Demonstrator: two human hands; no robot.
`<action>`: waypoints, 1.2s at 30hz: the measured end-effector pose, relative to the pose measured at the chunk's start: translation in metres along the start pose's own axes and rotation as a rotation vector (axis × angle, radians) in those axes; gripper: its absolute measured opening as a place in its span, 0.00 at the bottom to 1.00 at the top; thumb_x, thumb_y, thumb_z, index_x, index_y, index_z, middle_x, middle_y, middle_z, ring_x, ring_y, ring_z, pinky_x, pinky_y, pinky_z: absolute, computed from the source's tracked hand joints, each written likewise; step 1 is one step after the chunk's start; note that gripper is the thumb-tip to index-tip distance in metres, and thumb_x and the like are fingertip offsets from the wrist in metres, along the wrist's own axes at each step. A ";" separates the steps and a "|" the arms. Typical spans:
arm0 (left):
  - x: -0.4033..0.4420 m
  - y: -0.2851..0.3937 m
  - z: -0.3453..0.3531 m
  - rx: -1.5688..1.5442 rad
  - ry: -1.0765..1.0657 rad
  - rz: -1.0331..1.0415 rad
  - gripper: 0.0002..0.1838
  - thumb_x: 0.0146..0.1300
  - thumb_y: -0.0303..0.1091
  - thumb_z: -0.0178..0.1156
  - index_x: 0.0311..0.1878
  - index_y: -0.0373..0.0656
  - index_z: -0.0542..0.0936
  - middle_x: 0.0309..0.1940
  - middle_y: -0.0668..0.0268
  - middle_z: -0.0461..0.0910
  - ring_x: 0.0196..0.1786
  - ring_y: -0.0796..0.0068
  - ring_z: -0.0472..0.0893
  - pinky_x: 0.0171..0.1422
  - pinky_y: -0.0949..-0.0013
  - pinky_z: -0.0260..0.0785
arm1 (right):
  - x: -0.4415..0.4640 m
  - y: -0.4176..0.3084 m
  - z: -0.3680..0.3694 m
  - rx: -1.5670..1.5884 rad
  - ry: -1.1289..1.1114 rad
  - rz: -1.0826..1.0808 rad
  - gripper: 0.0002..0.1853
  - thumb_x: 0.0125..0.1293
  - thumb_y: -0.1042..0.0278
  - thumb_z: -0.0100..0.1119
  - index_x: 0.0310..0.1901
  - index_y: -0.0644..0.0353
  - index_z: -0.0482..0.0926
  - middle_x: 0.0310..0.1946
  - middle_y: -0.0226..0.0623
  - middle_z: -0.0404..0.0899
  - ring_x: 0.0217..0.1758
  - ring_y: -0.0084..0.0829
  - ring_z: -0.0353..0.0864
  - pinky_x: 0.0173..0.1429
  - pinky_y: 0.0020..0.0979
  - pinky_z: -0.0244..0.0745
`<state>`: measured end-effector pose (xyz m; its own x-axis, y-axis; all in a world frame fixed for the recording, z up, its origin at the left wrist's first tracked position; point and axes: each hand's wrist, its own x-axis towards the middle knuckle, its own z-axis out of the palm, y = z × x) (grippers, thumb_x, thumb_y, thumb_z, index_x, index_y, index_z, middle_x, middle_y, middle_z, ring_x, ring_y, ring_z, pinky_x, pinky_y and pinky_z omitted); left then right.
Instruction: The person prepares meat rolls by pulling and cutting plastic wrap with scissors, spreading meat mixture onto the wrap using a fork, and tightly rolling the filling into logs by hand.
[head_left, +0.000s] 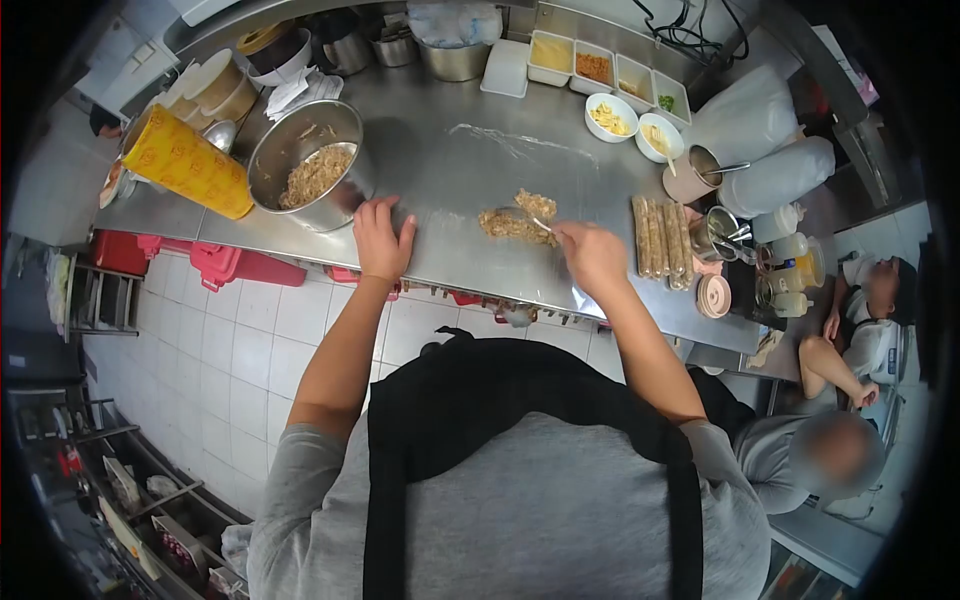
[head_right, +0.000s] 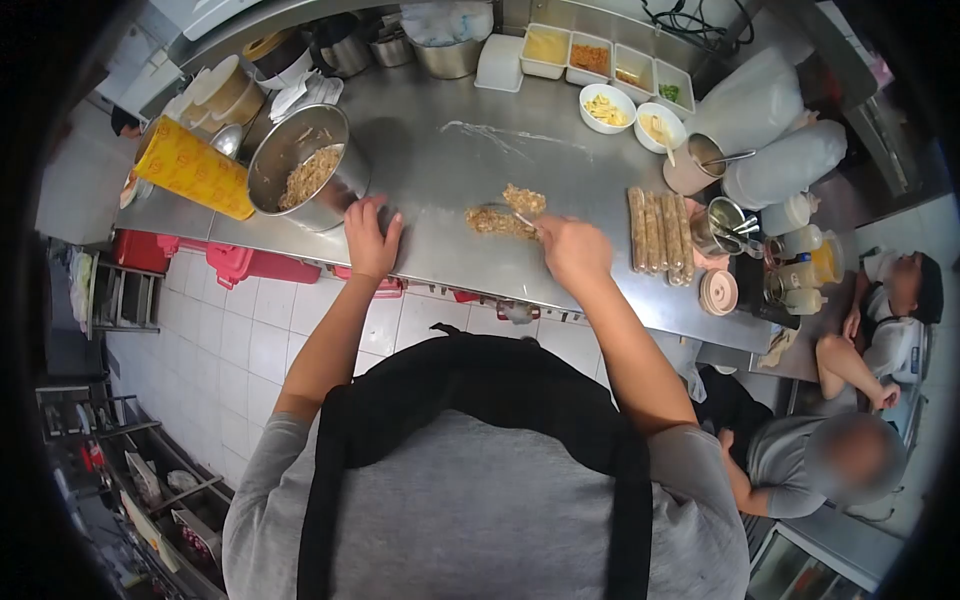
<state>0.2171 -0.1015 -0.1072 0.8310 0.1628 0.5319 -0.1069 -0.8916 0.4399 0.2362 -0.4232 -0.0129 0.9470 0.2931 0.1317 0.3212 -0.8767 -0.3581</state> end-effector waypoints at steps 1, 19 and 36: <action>0.004 -0.001 -0.001 0.004 0.007 -0.003 0.22 0.59 0.39 0.63 0.55 0.41 0.74 0.53 0.52 0.71 0.60 0.48 0.66 0.64 0.50 0.59 | 0.004 0.002 0.005 -0.021 -0.044 0.005 0.09 0.64 0.64 0.56 0.43 0.47 0.84 0.36 0.42 0.83 0.37 0.48 0.82 0.41 0.44 0.76; 0.003 -0.001 -0.002 -0.023 0.007 -0.017 0.23 0.59 0.39 0.63 0.55 0.41 0.74 0.54 0.52 0.71 0.60 0.48 0.66 0.65 0.50 0.58 | 0.002 0.048 -0.018 0.059 0.078 0.122 0.08 0.65 0.62 0.58 0.42 0.48 0.85 0.29 0.42 0.83 0.33 0.46 0.82 0.38 0.42 0.75; 0.002 -0.002 -0.001 -0.018 0.047 -0.012 0.24 0.58 0.39 0.64 0.56 0.42 0.73 0.53 0.53 0.71 0.60 0.49 0.67 0.64 0.51 0.59 | 0.037 0.029 -0.017 -0.014 -0.041 0.098 0.10 0.65 0.61 0.55 0.42 0.47 0.86 0.35 0.44 0.84 0.39 0.49 0.83 0.45 0.46 0.77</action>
<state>0.2187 -0.0990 -0.1064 0.8056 0.1937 0.5599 -0.1071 -0.8818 0.4592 0.2804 -0.4439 -0.0024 0.9735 0.2211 0.0591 0.2275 -0.9070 -0.3545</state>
